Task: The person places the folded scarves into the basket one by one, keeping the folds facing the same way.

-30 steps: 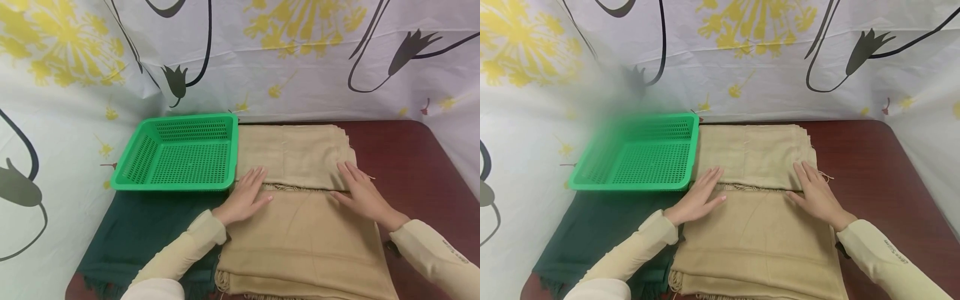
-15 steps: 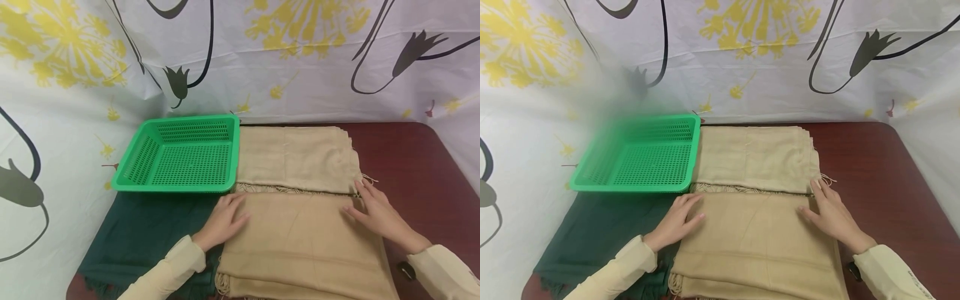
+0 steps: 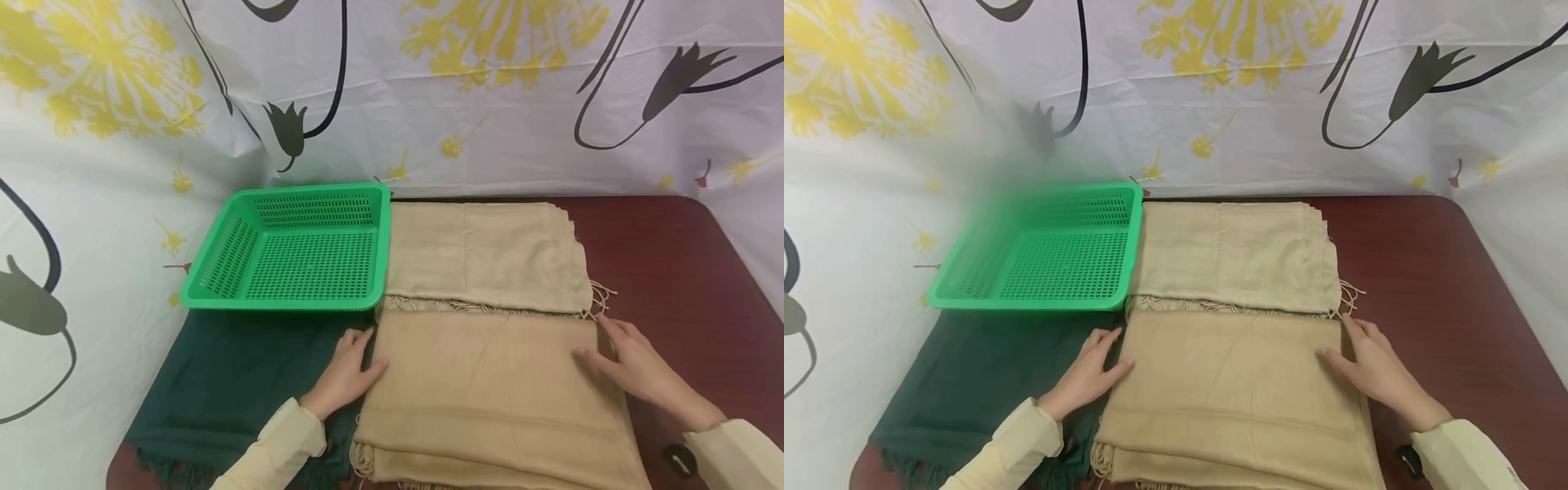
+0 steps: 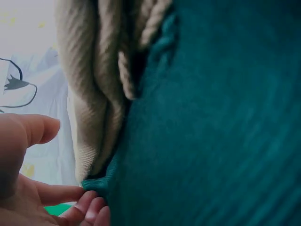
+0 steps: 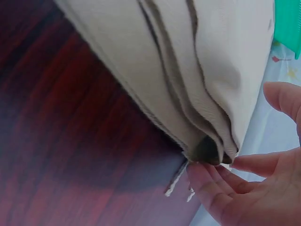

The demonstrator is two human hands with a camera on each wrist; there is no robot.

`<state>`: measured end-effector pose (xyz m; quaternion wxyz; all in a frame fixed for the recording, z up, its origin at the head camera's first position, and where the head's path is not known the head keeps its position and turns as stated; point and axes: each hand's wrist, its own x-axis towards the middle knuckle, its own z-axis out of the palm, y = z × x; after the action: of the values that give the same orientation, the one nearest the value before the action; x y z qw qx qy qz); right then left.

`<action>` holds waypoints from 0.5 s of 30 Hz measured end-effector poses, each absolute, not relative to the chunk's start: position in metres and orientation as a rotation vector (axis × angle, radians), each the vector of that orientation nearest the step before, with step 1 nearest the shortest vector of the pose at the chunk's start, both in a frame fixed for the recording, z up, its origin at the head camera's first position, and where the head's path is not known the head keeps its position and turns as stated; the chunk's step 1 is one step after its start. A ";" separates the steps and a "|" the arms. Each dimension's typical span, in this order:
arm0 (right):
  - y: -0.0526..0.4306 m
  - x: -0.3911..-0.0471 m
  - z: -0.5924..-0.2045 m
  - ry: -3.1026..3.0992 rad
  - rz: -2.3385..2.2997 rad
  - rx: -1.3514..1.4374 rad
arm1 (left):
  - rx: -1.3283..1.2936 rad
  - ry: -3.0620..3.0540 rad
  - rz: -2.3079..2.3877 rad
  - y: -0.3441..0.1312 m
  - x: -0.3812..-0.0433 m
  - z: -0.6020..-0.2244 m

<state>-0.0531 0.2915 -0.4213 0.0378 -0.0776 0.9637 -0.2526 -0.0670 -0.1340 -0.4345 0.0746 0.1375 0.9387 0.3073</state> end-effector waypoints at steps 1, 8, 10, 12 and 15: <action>0.292 -0.052 -0.422 2.938 -0.767 -0.229 | 0.404 2.818 0.911 -0.134 -0.067 -0.435; 0.295 -0.051 -0.424 2.920 -0.757 -0.235 | 0.380 2.760 0.878 -0.132 -0.067 -0.435; 0.296 -0.050 -0.426 2.952 -0.777 -0.288 | 0.380 2.745 0.884 -0.131 -0.067 -0.434; 0.297 -0.049 -0.427 2.962 -0.783 -0.307 | 0.382 2.741 0.879 -0.130 -0.067 -0.434; 0.300 -0.048 -0.429 2.922 -0.738 -0.238 | 0.399 2.747 0.863 -0.130 -0.067 -0.435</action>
<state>-0.0477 0.3004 -0.4290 0.0590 -0.0785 0.9649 -0.2437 -0.0669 -0.1298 -0.4351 0.1169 0.1362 0.9385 0.2949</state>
